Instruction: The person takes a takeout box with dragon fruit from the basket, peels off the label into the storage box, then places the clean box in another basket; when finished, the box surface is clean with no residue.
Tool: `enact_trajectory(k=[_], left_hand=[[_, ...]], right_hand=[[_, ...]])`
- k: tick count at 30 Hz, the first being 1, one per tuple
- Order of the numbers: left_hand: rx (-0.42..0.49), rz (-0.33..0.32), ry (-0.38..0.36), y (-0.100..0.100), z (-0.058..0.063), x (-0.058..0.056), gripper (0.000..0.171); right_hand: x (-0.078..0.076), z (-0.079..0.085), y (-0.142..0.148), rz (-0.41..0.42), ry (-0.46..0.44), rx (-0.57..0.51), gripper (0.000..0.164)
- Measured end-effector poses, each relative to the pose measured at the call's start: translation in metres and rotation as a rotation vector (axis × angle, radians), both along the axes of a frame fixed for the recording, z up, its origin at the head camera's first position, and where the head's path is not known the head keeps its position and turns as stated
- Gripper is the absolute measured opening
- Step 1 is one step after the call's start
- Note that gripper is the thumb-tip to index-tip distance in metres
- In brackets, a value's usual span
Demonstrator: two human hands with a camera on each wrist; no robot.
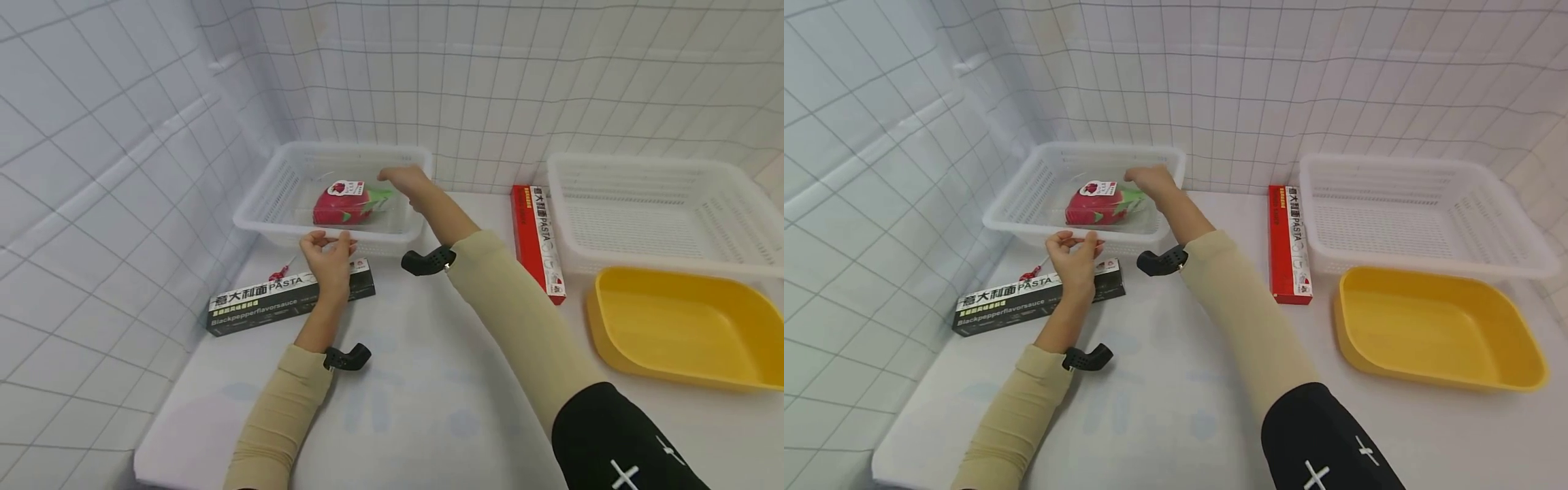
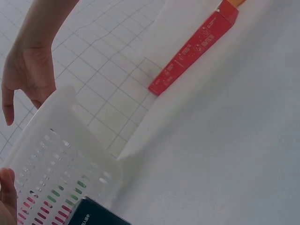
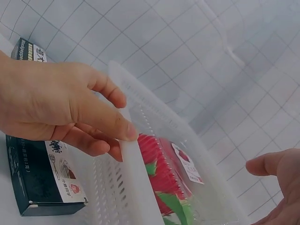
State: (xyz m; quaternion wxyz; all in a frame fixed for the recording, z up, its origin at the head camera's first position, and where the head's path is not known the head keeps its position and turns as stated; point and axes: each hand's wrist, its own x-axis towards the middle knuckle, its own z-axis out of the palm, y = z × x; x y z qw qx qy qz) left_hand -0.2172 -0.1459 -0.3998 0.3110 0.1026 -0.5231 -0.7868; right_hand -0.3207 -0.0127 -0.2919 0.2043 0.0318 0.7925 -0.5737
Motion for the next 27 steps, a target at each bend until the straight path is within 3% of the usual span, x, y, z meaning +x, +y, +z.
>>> enact_trajectory(k=[6,14,23,27], left_hand=[[-0.002,0.014,-0.007,0.001,0.0,0.002,0.036],[-0.01,0.004,-0.005,0.002,0.0,0.003,0.036],[-0.011,-0.001,-0.002,0.002,0.0,0.002,0.037],[-0.006,-0.001,-0.003,0.003,-0.001,0.002,0.036]], right_hand=[[-0.002,-0.014,-0.013,-0.034,-0.037,0.031,0.056],[-0.002,-0.02,-0.015,0.011,-0.063,0.097,0.059],[0.002,-0.02,-0.017,-0.049,-0.182,0.024,0.059],[0.003,-0.025,-0.017,-0.051,-0.175,0.023,0.055]])
